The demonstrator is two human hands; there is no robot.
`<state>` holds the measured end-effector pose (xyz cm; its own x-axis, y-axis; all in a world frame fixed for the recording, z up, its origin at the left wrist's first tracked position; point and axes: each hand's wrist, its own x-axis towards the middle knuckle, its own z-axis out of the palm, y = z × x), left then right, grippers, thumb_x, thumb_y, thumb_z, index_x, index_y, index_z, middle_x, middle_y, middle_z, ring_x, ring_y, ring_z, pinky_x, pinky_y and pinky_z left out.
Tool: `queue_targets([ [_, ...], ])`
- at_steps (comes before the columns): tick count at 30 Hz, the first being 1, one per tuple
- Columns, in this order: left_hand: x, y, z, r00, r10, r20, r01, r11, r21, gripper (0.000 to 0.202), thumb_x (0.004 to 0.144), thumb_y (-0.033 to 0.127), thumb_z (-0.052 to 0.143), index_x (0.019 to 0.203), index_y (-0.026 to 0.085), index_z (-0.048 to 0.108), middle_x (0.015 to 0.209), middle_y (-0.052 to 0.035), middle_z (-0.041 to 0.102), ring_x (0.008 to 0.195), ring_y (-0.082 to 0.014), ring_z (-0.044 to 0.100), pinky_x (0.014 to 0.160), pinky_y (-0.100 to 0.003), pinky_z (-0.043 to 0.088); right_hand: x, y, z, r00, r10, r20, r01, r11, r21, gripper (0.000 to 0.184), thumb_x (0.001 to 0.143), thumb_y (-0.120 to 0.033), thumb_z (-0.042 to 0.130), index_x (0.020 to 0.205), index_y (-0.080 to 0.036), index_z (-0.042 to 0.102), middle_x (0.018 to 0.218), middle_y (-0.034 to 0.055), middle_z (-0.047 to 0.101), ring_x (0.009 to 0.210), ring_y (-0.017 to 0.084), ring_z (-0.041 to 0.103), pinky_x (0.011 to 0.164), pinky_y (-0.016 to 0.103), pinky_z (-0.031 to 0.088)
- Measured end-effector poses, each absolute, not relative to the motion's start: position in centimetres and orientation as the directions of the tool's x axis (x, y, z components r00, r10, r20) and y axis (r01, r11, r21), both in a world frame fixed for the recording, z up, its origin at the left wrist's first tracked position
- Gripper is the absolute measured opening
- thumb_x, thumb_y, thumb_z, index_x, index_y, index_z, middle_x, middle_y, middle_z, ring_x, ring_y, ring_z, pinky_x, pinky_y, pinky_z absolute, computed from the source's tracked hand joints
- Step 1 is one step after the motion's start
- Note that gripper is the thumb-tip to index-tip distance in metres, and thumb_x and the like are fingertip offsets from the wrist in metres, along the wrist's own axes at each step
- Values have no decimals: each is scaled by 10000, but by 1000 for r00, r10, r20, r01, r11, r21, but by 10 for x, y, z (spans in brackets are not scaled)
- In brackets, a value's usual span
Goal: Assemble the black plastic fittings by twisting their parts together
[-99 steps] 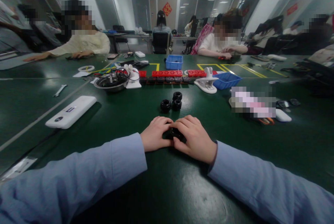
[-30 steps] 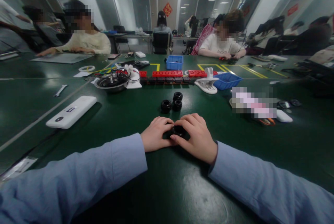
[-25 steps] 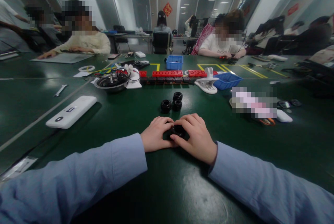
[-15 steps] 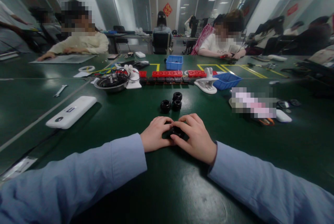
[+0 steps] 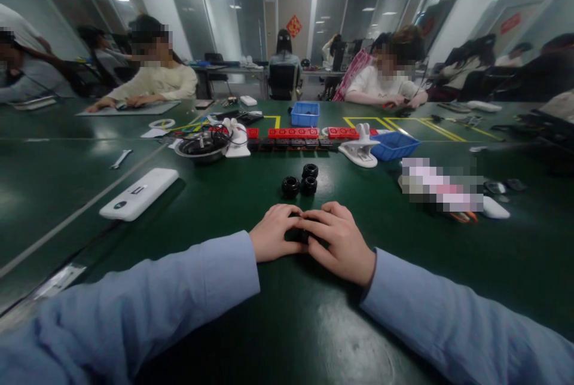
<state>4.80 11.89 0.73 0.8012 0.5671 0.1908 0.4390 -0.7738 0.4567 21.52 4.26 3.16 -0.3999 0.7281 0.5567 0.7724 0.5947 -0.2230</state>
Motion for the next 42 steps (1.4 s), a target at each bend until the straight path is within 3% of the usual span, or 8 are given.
queue_targets([
  [9,48,119,3,787,582,208,456,-774,440,433,695,480,687,1042,227,631,1155,-61,521,1130,-261,445,1012,-453,334,212,40,31,-408,722,559,761,607,-229,300,654,-84,447,859,-173,647,997,38,655,832,191,445,741,341,348],
  [13,48,118,2,766,600,230,467,-766,442,447,662,516,703,1003,231,652,1144,-58,526,1113,-262,451,998,-446,347,210,41,25,-395,684,613,757,621,-205,278,669,-34,419,763,-186,632,906,24,677,815,187,459,719,326,346],
  [24,48,116,4,745,636,202,486,-725,489,437,630,453,737,1010,251,667,1181,-64,503,1122,-279,449,994,-440,364,202,39,19,-332,708,623,800,562,-212,250,705,0,474,609,-184,614,746,3,661,708,158,459,643,290,345],
  [28,47,119,3,745,636,202,463,-711,529,483,616,448,749,1038,233,654,1163,-64,514,1117,-273,458,993,-421,377,207,40,22,-347,654,672,771,607,-193,343,714,-15,421,827,-212,678,918,25,680,809,184,498,726,335,408],
  [31,46,122,2,761,614,209,440,-725,529,477,625,429,752,1041,219,652,1161,-68,526,1123,-269,454,1001,-417,370,213,41,25,-287,659,695,789,574,-219,414,722,-49,396,1016,-202,645,1050,47,649,932,200,511,827,382,423],
  [37,44,123,1,769,604,210,443,-740,506,488,640,458,738,1049,210,644,1164,-77,531,1115,-261,459,998,-431,367,218,45,24,-121,810,574,852,382,-358,247,855,-297,484,1023,-167,609,1003,66,632,968,213,519,865,407,414],
  [42,45,123,-1,764,604,227,442,-746,497,475,642,460,731,1036,211,640,1111,-60,555,1077,-247,482,979,-418,386,211,42,26,-159,849,503,885,348,-308,282,819,-367,573,1022,-172,596,994,62,610,957,214,513,848,391,404],
])
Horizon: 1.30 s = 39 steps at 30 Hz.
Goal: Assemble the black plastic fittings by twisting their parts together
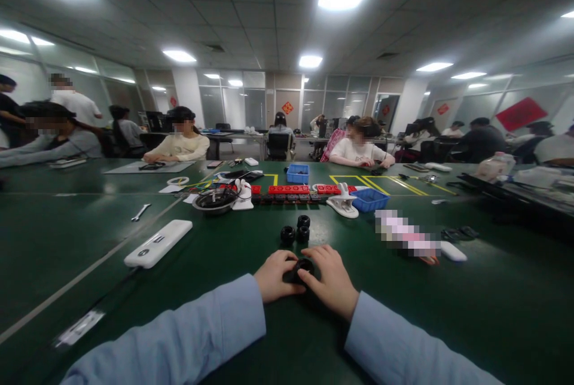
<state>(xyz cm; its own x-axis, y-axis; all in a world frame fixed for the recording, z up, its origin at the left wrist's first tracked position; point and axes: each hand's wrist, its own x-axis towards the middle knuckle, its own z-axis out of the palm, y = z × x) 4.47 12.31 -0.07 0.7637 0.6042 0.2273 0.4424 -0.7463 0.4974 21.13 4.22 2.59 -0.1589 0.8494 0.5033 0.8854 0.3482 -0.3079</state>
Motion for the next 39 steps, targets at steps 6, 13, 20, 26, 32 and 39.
queue_targets([
  [6,45,121,0,770,592,238,440,-763,474,406,676,441,696,990,187,651,1106,-73,561,1052,-248,492,964,-416,395,206,39,29,-158,884,441,905,308,-294,289,767,-361,656,990,-182,616,957,54,575,940,209,486,829,372,398],
  [13,46,122,0,780,581,234,436,-771,464,398,697,441,685,990,173,652,1114,-83,559,1061,-250,487,971,-417,388,203,37,34,-160,905,393,920,281,-272,290,801,-356,616,1033,-182,630,965,75,558,941,221,461,826,364,393],
  [20,46,122,1,790,566,233,427,-783,452,407,708,437,683,1006,164,646,1124,-94,555,1087,-260,477,984,-418,381,205,36,35,-205,899,387,931,302,-206,326,826,-355,575,1098,-177,610,1001,83,561,939,223,458,826,368,384],
  [26,45,122,2,800,560,216,428,-785,448,406,719,441,674,1022,172,640,1145,-94,548,1102,-265,467,989,-436,373,205,36,36,-252,887,386,921,342,-185,333,832,-297,547,1136,-173,598,1018,89,568,945,225,452,827,369,377],
  [32,45,125,-2,808,550,214,424,-793,437,378,722,430,671,992,168,640,1130,-95,541,1108,-271,462,994,-450,363,207,37,37,-325,859,396,890,420,-180,347,807,-233,528,1143,-183,598,1049,70,589,919,217,441,801,355,363],
  [39,46,124,0,797,568,204,439,-777,451,437,705,406,694,1063,165,624,1131,-104,542,1096,-273,471,974,-438,375,205,36,37,-375,832,408,847,486,-213,394,739,-128,523,1113,-209,619,1139,21,599,858,194,428,771,335,340],
])
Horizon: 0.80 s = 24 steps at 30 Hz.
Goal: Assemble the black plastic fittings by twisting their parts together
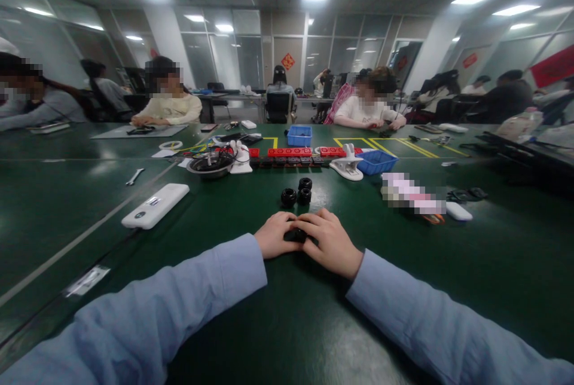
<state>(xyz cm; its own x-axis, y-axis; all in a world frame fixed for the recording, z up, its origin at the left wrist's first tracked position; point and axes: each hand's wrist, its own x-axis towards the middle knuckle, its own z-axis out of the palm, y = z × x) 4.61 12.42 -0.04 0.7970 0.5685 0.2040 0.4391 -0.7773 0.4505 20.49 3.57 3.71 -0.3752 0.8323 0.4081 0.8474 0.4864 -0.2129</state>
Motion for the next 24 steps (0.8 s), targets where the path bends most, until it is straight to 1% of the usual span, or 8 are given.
queue_targets([
  [4,46,124,0,798,565,208,431,-777,459,441,703,447,692,1048,179,634,1096,-89,555,1057,-259,488,948,-425,388,205,36,33,-379,817,436,837,503,-216,408,711,-67,522,1080,-206,627,1151,0,609,840,188,426,741,324,324],
  [10,46,124,2,805,562,192,434,-778,455,408,711,477,679,991,180,653,1122,-88,546,1103,-270,456,971,-437,362,207,40,25,-383,778,498,808,544,-228,375,691,27,472,936,-191,653,1094,-14,644,779,169,422,691,298,296],
  [16,47,121,5,801,572,180,453,-774,443,402,713,475,679,974,171,655,1120,-90,544,1097,-272,459,967,-432,363,208,43,22,-370,761,533,790,559,-250,318,695,38,478,834,-189,651,1030,-29,667,745,157,414,664,288,279],
  [21,47,122,5,806,564,181,452,-783,427,411,717,484,670,992,179,647,1119,-88,540,1091,-272,462,959,-431,375,208,41,25,-361,790,496,807,531,-258,299,729,11,477,837,-200,659,999,-27,670,758,162,434,681,286,296],
  [24,47,122,4,803,566,185,453,-783,427,408,718,487,665,997,189,645,1111,-83,543,1079,-269,468,951,-435,385,208,39,27,-371,799,474,825,518,-227,296,752,-11,466,832,-208,672,1040,-7,657,768,163,448,697,298,308],
])
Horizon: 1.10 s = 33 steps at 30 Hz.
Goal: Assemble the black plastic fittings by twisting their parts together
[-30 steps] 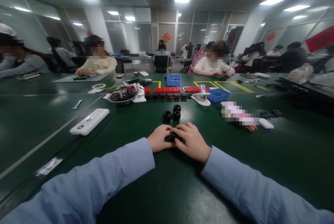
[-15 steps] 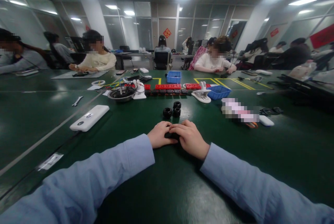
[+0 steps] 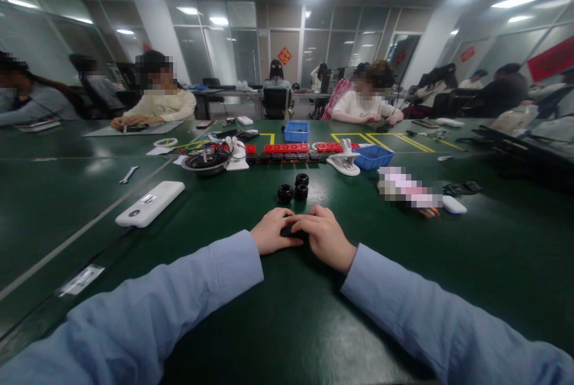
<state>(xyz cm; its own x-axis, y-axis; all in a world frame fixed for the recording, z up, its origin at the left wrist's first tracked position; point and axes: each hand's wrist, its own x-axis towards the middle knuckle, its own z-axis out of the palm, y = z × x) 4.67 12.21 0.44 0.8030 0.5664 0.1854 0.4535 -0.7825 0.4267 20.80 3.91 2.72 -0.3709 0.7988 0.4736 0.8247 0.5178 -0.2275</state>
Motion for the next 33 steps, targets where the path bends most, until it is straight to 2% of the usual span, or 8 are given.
queue_targets([
  [4,46,123,3,801,568,187,445,-775,449,414,712,457,684,1029,194,642,1147,-84,539,1114,-274,458,977,-441,371,209,35,30,-360,764,535,811,540,-227,377,736,-38,434,988,-209,656,1170,32,588,885,185,467,772,329,339],
  [6,46,123,2,805,562,190,440,-780,445,441,709,460,686,1048,184,634,1157,-89,538,1122,-276,455,988,-443,365,210,34,31,-314,766,562,804,529,-272,385,738,-84,446,1070,-176,618,1157,66,576,946,203,468,814,345,349],
  [10,45,125,1,805,562,189,444,-783,435,467,715,487,670,1057,171,624,1162,-95,533,1122,-270,453,1000,-439,361,210,36,31,-202,832,517,835,422,-353,293,828,-273,490,1072,-144,587,1070,86,595,957,224,481,841,366,361],
  [17,44,125,2,822,535,194,420,-801,426,444,734,508,638,1017,166,633,1148,-98,539,1103,-279,464,984,-451,371,207,38,28,-115,869,481,882,312,-353,531,768,-431,615,1179,-122,482,1078,110,572,972,245,501,819,374,385],
  [23,45,123,3,810,548,210,431,-799,419,390,734,444,652,1020,180,631,1127,-89,546,1074,-257,481,970,-427,385,205,38,29,-149,899,412,911,287,-297,317,757,-372,659,989,-166,596,952,63,574,899,205,483,786,337,392],
  [33,45,123,3,810,554,192,445,-794,414,371,733,401,659,1015,161,634,1155,-98,535,1102,-263,467,993,-430,370,207,39,30,-217,882,419,874,367,-318,278,769,-266,631,1025,-163,598,967,67,558,908,198,464,808,333,401],
])
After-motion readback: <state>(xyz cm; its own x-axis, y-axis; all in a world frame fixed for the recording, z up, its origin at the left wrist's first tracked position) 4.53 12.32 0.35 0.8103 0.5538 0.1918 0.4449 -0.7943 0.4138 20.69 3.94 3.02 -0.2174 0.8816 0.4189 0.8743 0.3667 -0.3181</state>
